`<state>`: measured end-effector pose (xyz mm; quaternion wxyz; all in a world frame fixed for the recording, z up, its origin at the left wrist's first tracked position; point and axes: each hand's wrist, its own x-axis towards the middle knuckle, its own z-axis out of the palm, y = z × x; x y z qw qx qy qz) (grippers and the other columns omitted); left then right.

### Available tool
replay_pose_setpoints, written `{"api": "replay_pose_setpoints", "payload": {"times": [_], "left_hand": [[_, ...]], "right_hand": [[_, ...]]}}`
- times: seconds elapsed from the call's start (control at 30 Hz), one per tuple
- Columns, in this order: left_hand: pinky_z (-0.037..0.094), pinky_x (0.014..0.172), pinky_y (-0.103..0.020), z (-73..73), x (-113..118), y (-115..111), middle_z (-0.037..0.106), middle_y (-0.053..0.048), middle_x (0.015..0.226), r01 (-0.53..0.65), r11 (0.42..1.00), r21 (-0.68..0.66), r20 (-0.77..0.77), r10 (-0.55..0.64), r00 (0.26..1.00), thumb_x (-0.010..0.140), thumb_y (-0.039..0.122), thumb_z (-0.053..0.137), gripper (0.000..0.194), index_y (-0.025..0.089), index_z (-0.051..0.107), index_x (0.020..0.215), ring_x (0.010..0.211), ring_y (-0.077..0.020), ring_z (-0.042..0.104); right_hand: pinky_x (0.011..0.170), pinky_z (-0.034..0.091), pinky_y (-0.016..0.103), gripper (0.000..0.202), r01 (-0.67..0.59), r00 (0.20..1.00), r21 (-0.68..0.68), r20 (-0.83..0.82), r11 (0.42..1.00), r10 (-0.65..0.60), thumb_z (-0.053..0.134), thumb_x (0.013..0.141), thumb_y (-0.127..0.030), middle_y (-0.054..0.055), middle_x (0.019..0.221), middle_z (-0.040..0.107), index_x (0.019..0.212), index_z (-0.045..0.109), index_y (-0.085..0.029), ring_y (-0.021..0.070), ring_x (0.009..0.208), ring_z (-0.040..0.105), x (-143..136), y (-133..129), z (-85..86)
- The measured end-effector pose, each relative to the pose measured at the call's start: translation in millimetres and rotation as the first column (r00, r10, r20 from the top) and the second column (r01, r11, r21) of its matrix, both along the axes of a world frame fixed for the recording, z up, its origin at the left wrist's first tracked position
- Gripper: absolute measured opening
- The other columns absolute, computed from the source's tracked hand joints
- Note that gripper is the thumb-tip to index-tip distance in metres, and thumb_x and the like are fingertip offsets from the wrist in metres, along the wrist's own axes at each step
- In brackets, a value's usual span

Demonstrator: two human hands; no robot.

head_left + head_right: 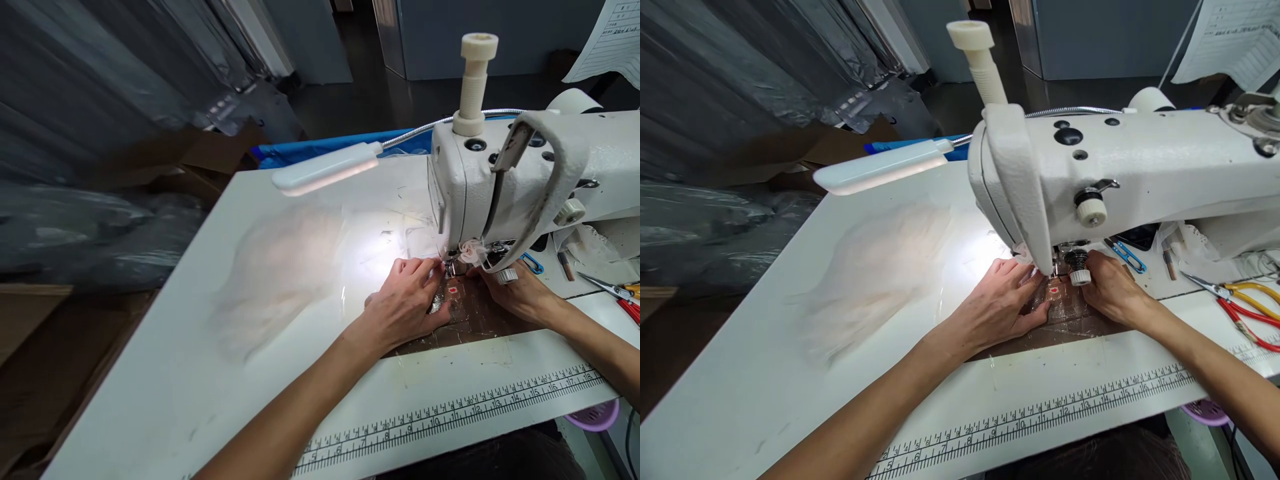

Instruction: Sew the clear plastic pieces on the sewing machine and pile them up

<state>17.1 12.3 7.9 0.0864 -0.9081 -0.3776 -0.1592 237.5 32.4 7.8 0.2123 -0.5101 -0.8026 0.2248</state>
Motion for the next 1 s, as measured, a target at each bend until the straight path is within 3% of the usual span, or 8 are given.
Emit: {"api": "replay_pose_setpoints", "payload": {"times": [0.23, 0.37, 0.73, 0.87, 1.0], "left_hand": [[0.042, 0.070, -0.038, -0.3, 0, -1, 0.060, -0.012, 0.097, -0.005, 1.000, -0.004, -0.018, 0.005, 1.000, 0.094, 0.036, 0.041, 0.034, 0.012, 0.063, 0.099, 0.082, -0.0225, 0.053], [0.043, 0.070, -0.038, -1.3, 0, 0, 0.060, -0.013, 0.099, -0.009, 1.000, -0.001, -0.008, 0.009, 1.000, 0.093, 0.038, 0.042, 0.035, 0.010, 0.062, 0.102, 0.084, -0.0234, 0.054], [0.044, 0.084, -0.046, -3.3, -4, 5, 0.059, -0.015, 0.109, -0.004, 0.993, -0.118, 0.080, 0.014, 0.997, 0.095, 0.041, 0.043, 0.035, 0.013, 0.052, 0.114, 0.095, -0.0265, 0.056], [0.043, 0.087, -0.048, -6.5, -3, 3, 0.058, -0.017, 0.117, -0.090, 0.996, -0.022, 0.175, 0.093, 0.980, 0.097, 0.028, 0.041, 0.031, 0.015, 0.044, 0.125, 0.108, -0.0286, 0.055], [0.043, 0.090, -0.049, -10.6, -1, 2, 0.053, -0.020, 0.130, -0.174, 0.982, 0.080, 0.243, 0.150, 0.958, 0.096, 0.018, 0.037, 0.042, 0.016, 0.030, 0.138, 0.118, -0.0306, 0.052]], "right_hand": [[0.074, 0.055, 0.036, 0.030, -0.032, 0.990, -0.047, -0.138, 0.998, 0.025, 0.049, 0.091, -0.045, 0.009, 0.099, 0.064, 0.101, 0.060, -0.019, 0.0229, 0.092, 0.062, 3, -14, 8.3], [0.064, 0.056, 0.035, 0.031, 0.043, 0.961, -0.091, -0.268, 0.995, -0.066, 0.052, 0.088, -0.039, 0.011, 0.094, 0.063, 0.109, 0.054, -0.017, 0.0226, 0.086, 0.064, 7, -27, 6.0], [0.057, 0.051, 0.032, 0.018, 0.107, 0.962, -0.027, -0.251, 0.994, -0.110, 0.048, 0.088, -0.030, 0.007, 0.083, 0.061, 0.100, 0.055, -0.018, 0.0199, 0.074, 0.061, 7, -26, 1.8], [0.053, 0.049, 0.030, 0.019, 0.126, 0.956, -0.049, -0.261, 0.991, -0.134, 0.049, 0.087, -0.035, 0.005, 0.080, 0.059, 0.095, 0.055, -0.018, 0.0172, 0.066, 0.058, 8, -26, 1.5], [0.060, 0.053, 0.032, 0.024, 0.148, 0.929, -0.087, -0.329, 0.985, -0.168, 0.051, 0.085, -0.038, 0.006, 0.085, 0.062, 0.097, 0.057, -0.018, 0.0177, 0.070, 0.060, 11, -23, -6.8]]}}
